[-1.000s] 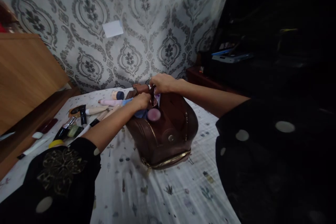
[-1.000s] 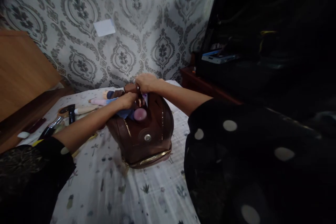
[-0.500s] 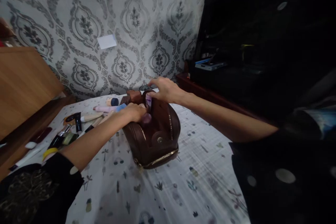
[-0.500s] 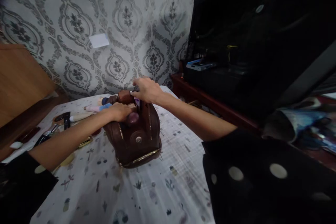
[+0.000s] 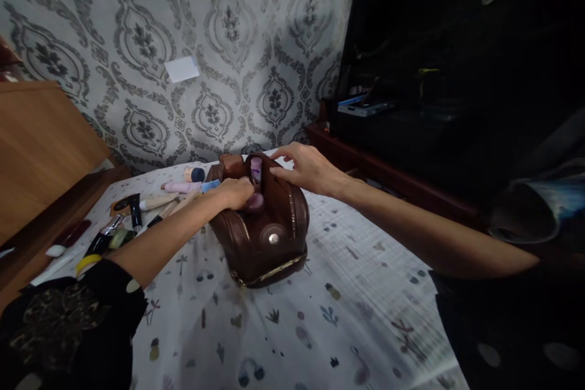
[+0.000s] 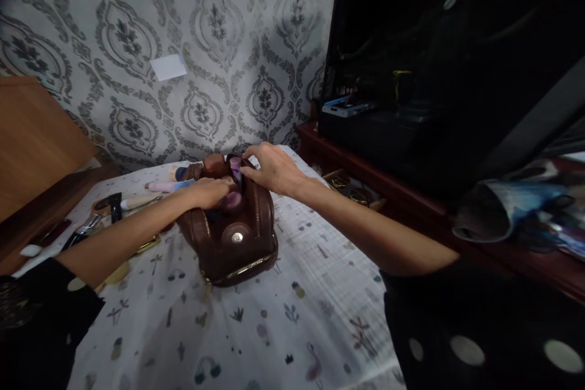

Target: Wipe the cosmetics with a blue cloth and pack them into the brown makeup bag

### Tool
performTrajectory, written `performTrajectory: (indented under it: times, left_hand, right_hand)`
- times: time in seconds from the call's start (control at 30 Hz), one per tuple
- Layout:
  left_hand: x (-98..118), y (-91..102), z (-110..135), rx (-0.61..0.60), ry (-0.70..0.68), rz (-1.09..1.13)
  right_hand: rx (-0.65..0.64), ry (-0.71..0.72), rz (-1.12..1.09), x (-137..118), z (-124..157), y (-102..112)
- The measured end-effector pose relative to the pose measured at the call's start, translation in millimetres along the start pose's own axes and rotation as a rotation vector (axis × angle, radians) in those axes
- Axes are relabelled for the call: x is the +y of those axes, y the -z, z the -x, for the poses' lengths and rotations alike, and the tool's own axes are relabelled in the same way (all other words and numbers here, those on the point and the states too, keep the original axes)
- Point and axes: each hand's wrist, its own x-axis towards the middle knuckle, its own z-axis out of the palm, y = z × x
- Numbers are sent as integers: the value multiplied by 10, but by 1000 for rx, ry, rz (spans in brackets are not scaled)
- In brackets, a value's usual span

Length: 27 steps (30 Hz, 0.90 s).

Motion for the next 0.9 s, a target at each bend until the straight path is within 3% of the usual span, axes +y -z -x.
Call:
performTrajectory:
  times: [0.2, 0.33, 0.4, 0.5, 0.57, 0.63, 0.8, 0.9]
  left_hand:
    - [46, 32, -8, 21, -18, 43]
    - [70, 220, 125, 68, 3, 73]
    - [37, 326, 231, 208, 10, 143]
    - [-75, 348, 423, 625, 17, 451]
    - [-171, 216, 558, 854, 34, 669]
    - [-268, -12, 686, 958, 93, 801]
    - [-563, -637, 1034, 983, 347, 858]
    - [-874, -904, 1344, 986, 527, 834]
  right_hand:
    - [-12, 22, -28, 3, 4, -25]
    - [37, 69, -67, -28, 59, 6]
    - [115, 86, -91, -65, 117, 41]
    - [240, 205, -134, -184, 271, 81]
    - [333, 324, -158, -329, 421, 76]
    - [377, 443, -180, -519, 592, 35]
    - [337, 633, -292, -1017, 993, -158]
    - [284, 717, -380, -1221, 1176, -305]
